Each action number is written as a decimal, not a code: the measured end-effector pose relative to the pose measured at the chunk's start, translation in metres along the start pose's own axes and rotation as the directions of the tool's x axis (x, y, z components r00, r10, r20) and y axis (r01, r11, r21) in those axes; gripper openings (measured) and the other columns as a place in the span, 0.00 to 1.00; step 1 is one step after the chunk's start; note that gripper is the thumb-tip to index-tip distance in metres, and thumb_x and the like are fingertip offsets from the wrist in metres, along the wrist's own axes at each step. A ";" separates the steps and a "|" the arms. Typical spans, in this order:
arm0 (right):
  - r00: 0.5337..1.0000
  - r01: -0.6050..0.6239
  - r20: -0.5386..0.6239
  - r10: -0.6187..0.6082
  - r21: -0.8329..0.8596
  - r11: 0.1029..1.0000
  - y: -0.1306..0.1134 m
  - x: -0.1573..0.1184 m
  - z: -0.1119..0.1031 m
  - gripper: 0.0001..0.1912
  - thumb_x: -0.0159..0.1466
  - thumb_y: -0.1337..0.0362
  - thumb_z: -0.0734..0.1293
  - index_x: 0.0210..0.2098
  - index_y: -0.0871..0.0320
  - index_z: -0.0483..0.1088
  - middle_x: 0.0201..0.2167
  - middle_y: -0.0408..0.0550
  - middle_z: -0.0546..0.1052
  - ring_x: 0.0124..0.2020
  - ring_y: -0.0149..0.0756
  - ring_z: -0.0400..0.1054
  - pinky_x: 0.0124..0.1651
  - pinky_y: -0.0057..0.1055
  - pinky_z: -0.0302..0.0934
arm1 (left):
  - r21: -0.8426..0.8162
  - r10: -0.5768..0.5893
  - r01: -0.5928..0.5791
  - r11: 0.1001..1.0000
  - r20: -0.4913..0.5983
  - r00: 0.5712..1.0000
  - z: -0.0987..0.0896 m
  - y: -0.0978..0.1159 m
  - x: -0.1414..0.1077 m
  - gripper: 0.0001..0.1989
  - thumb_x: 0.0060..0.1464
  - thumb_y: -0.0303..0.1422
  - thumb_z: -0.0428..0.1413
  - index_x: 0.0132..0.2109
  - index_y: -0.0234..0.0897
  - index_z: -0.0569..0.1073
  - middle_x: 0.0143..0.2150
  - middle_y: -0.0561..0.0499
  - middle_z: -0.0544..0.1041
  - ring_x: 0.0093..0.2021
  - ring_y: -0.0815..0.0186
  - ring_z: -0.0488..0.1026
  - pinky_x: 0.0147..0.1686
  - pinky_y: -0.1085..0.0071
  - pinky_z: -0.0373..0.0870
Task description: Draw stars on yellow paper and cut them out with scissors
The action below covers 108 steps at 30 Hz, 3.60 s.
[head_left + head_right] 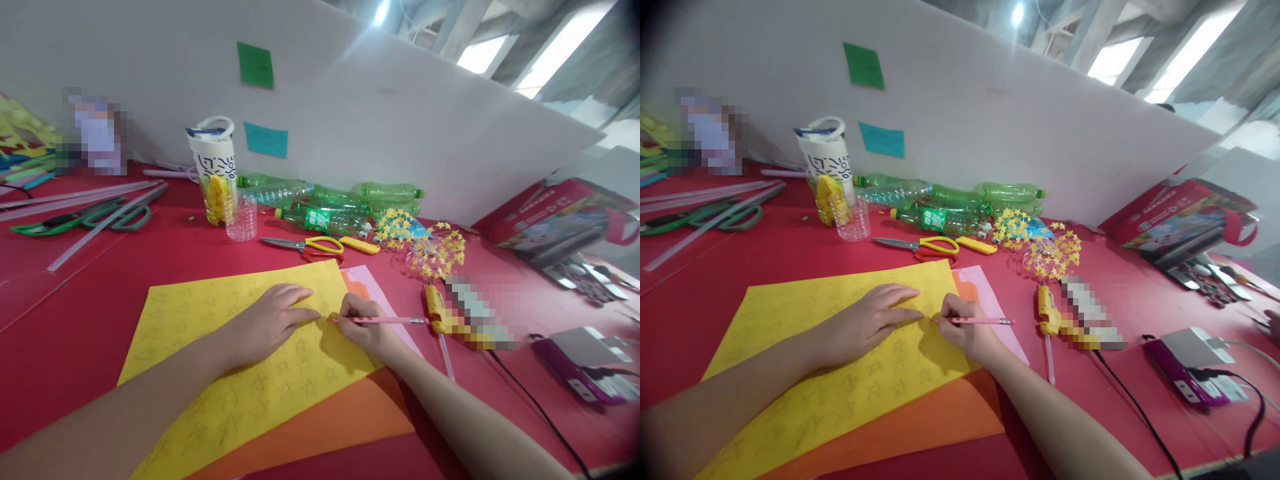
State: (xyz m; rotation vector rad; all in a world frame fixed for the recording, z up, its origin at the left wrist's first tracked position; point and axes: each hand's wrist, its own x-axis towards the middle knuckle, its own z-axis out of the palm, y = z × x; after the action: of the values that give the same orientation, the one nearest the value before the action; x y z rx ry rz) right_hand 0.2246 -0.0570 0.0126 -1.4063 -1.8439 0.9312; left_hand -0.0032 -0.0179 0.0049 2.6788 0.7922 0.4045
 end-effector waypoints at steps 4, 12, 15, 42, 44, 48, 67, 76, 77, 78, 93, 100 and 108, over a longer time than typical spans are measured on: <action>0.999 -0.003 -0.038 0.002 -0.025 1.000 0.000 -0.001 -0.001 0.07 0.52 0.72 0.59 0.21 0.57 0.56 0.16 0.36 0.59 0.18 0.25 0.51 0.21 0.22 0.43 | -0.004 -0.009 0.009 1.000 0.002 1.000 0.000 0.000 0.000 0.20 0.60 0.27 0.44 0.55 0.52 0.66 0.61 0.51 0.60 0.60 0.58 0.55 0.57 0.55 0.53; 0.996 -0.035 -0.080 0.030 -0.058 0.998 0.001 0.000 -0.003 0.08 0.53 0.70 0.60 0.21 0.56 0.55 0.15 0.36 0.59 0.18 0.26 0.50 0.20 0.23 0.42 | -0.031 -0.008 0.008 1.000 -0.011 1.000 -0.002 0.001 0.000 0.20 0.60 0.27 0.44 0.55 0.51 0.67 0.61 0.51 0.61 0.59 0.57 0.55 0.57 0.54 0.53; 0.996 -0.032 -0.080 0.027 -0.066 0.997 0.003 0.000 -0.003 0.08 0.53 0.70 0.61 0.21 0.56 0.55 0.15 0.36 0.58 0.18 0.26 0.51 0.20 0.23 0.42 | -0.026 -0.005 0.004 1.000 -0.002 1.000 -0.002 0.001 0.000 0.20 0.60 0.27 0.44 0.55 0.51 0.67 0.61 0.50 0.61 0.59 0.57 0.55 0.57 0.54 0.53; 0.993 0.115 0.040 -0.112 -0.071 0.991 0.007 -0.004 0.000 0.08 0.50 0.74 0.59 0.20 0.57 0.56 0.16 0.36 0.61 0.19 0.25 0.52 0.21 0.22 0.44 | -0.006 -0.003 0.003 1.000 0.011 1.000 -0.003 0.002 0.000 0.20 0.59 0.26 0.44 0.54 0.49 0.68 0.61 0.49 0.61 0.59 0.57 0.56 0.57 0.54 0.53; 0.993 0.113 0.045 -0.110 -0.060 0.992 0.007 -0.004 0.000 0.08 0.50 0.74 0.59 0.20 0.57 0.57 0.16 0.36 0.61 0.19 0.25 0.52 0.21 0.22 0.44 | -0.018 0.001 0.000 1.000 0.003 1.000 -0.003 0.002 0.000 0.20 0.59 0.25 0.44 0.54 0.50 0.68 0.61 0.50 0.61 0.59 0.57 0.56 0.57 0.54 0.53; 0.995 0.090 0.046 -0.089 -0.028 0.996 0.006 -0.004 -0.001 0.08 0.50 0.74 0.60 0.20 0.57 0.57 0.16 0.36 0.61 0.19 0.25 0.53 0.21 0.22 0.45 | -0.020 0.000 0.000 1.000 0.000 1.000 -0.003 0.002 0.000 0.19 0.59 0.26 0.45 0.54 0.50 0.68 0.61 0.50 0.61 0.59 0.57 0.56 0.57 0.54 0.53; 0.990 -0.102 0.115 0.078 0.226 0.969 -0.001 -0.006 -0.013 0.04 0.53 0.72 0.63 0.24 0.58 0.63 0.19 0.38 0.66 0.18 0.25 0.56 0.21 0.22 0.48 | 0.037 0.001 0.000 0.999 -0.015 1.000 0.000 -0.010 -0.002 0.20 0.61 0.28 0.42 0.56 0.51 0.66 0.62 0.50 0.59 0.61 0.56 0.54 0.57 0.53 0.51; 0.982 -0.122 0.169 0.082 0.240 0.963 0.002 -0.007 -0.010 0.05 0.53 0.72 0.63 0.24 0.58 0.63 0.18 0.38 0.67 0.18 0.25 0.58 0.20 0.22 0.49 | -0.047 0.033 -0.033 0.998 0.005 0.999 0.000 -0.006 -0.001 0.18 0.61 0.29 0.44 0.53 0.54 0.70 0.62 0.52 0.60 0.60 0.57 0.55 0.57 0.55 0.53; 0.982 -0.122 0.171 0.082 0.239 0.963 0.002 -0.007 -0.010 0.05 0.53 0.72 0.63 0.24 0.58 0.63 0.18 0.38 0.67 0.19 0.26 0.58 0.20 0.22 0.49 | -0.049 0.035 -0.035 0.998 0.003 0.999 0.001 -0.007 -0.001 0.19 0.61 0.29 0.44 0.53 0.54 0.70 0.62 0.52 0.60 0.60 0.57 0.55 0.57 0.55 0.53; 0.982 -0.121 0.170 0.082 0.235 0.965 0.001 -0.007 -0.010 0.05 0.53 0.72 0.63 0.24 0.58 0.63 0.18 0.38 0.68 0.19 0.26 0.58 0.20 0.22 0.49 | -0.048 0.036 -0.036 0.998 0.002 0.999 0.001 -0.007 -0.001 0.19 0.60 0.29 0.44 0.53 0.54 0.69 0.62 0.52 0.60 0.60 0.57 0.55 0.57 0.55 0.53; 0.993 -0.115 0.057 0.106 0.200 0.973 0.001 -0.004 -0.002 0.06 0.57 0.71 0.61 0.25 0.56 0.59 0.16 0.37 0.65 0.15 0.25 0.57 0.17 0.21 0.50 | -0.051 0.040 -0.040 0.998 -0.006 0.999 0.002 -0.007 -0.001 0.20 0.59 0.26 0.46 0.53 0.54 0.70 0.62 0.52 0.60 0.60 0.56 0.55 0.57 0.55 0.53; 0.994 -0.107 0.055 0.097 0.229 0.968 0.003 -0.005 -0.002 0.06 0.58 0.70 0.60 0.26 0.56 0.59 0.16 0.37 0.66 0.15 0.25 0.57 0.17 0.21 0.50 | -0.055 0.040 -0.040 0.998 -0.014 0.999 0.003 -0.007 -0.001 0.20 0.58 0.26 0.46 0.52 0.53 0.70 0.61 0.52 0.60 0.60 0.56 0.56 0.57 0.55 0.53; 0.990 -0.138 0.046 0.133 0.139 0.981 -0.001 -0.002 -0.005 0.07 0.52 0.72 0.61 0.22 0.56 0.57 0.14 0.35 0.63 0.13 0.24 0.55 0.16 0.20 0.46 | -0.068 0.053 -0.055 0.996 -0.031 0.998 0.001 -0.007 -0.001 0.19 0.59 0.26 0.46 0.52 0.53 0.70 0.61 0.51 0.61 0.59 0.56 0.57 0.56 0.55 0.54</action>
State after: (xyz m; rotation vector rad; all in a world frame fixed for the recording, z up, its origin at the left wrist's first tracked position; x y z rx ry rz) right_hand 0.2286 -0.0586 0.0158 -1.4486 -1.6881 1.1408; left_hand -0.0070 -0.0134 0.0009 2.6408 0.7019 0.4770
